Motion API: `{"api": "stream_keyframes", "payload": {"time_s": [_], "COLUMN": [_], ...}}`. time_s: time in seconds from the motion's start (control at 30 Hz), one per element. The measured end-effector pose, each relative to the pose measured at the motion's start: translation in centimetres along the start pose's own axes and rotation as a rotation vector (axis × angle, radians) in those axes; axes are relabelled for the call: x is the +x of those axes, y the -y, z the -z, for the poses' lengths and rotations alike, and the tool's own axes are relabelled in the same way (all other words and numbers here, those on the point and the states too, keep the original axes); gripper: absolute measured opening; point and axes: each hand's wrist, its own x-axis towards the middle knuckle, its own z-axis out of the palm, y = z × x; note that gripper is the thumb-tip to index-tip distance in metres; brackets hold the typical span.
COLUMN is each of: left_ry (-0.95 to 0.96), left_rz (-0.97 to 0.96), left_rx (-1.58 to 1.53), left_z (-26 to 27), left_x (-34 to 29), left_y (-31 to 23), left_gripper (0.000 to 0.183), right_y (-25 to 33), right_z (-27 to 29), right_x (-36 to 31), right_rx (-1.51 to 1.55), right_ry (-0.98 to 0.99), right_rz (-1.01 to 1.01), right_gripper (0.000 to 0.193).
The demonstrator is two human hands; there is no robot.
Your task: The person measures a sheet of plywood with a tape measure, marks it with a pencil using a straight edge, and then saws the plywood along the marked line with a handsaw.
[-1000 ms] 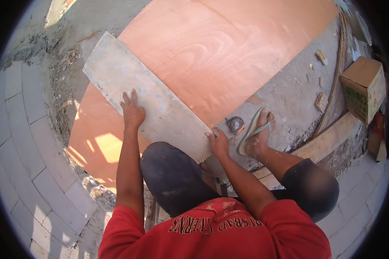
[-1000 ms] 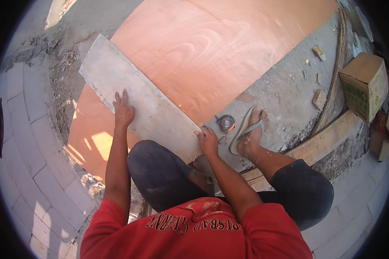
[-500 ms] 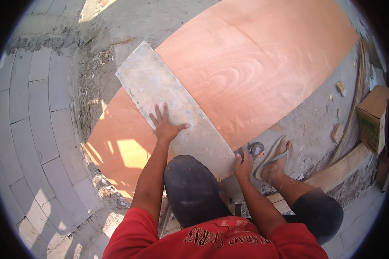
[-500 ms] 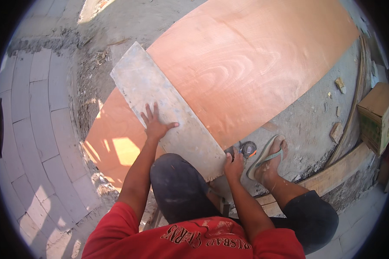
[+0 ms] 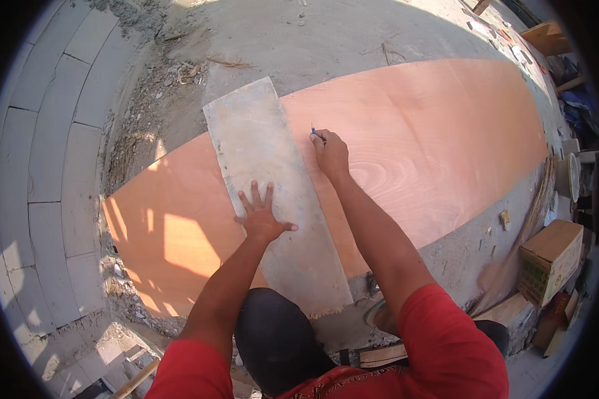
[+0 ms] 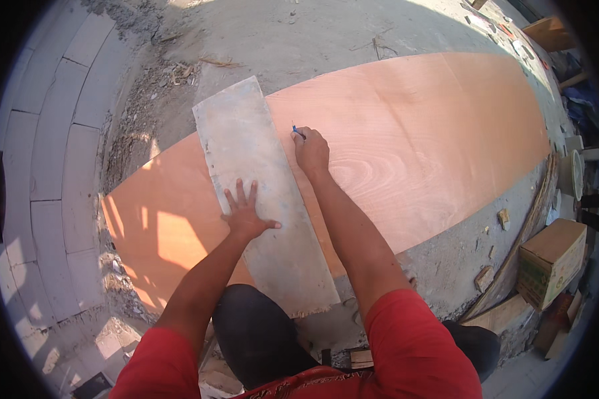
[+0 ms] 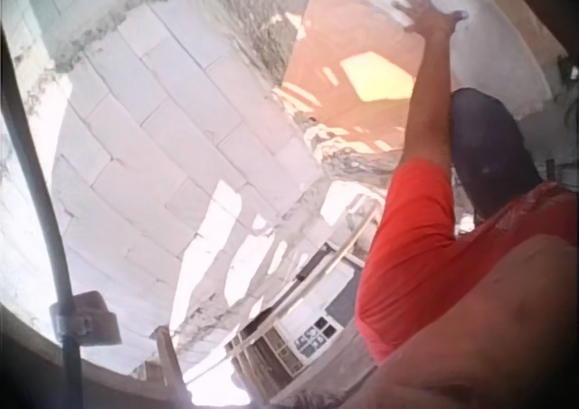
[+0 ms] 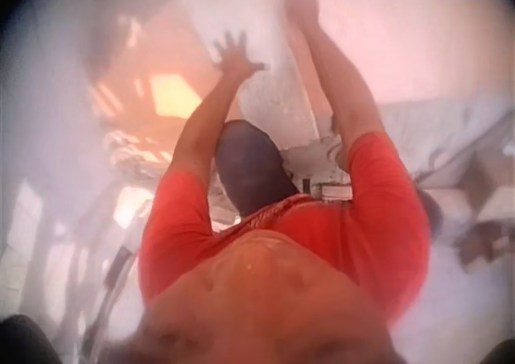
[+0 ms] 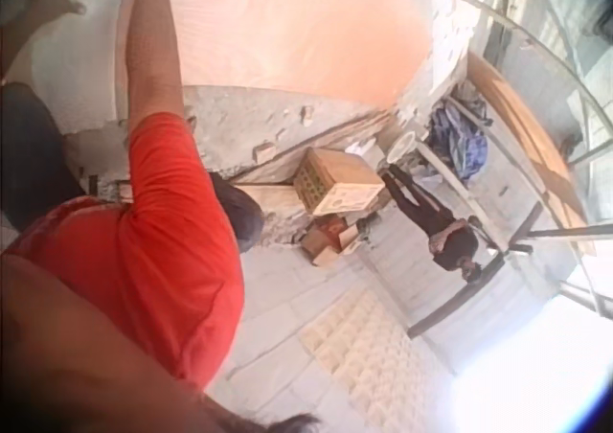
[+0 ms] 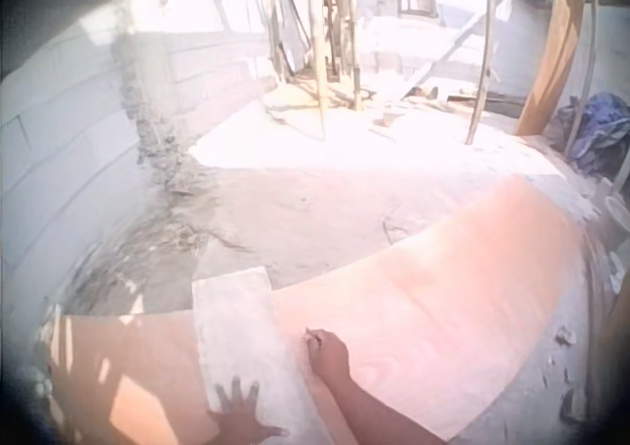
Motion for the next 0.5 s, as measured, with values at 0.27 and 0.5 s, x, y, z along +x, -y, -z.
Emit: {"api": "stream_keyframes", "payload": {"time_s": [0.27, 0.5], "left_ry": [0.073, 0.093], "left_rz": [-0.014, -0.005], "left_rx": [-0.010, -0.053], "left_z": [1.1, 0.6], "left_x": [2.4, 3.4], "left_y": [0.8, 1.6], "left_gripper": [0.148, 0.148], "right_y": [2.0, 3.3], "right_z": [-8.1, -11.6], "right_x": [10.9, 16.1], "right_rx": [-0.283, -0.401], "right_ry": [0.056, 0.068], "right_rz": [0.158, 0.207], "right_gripper": [0.032, 0.024]}}
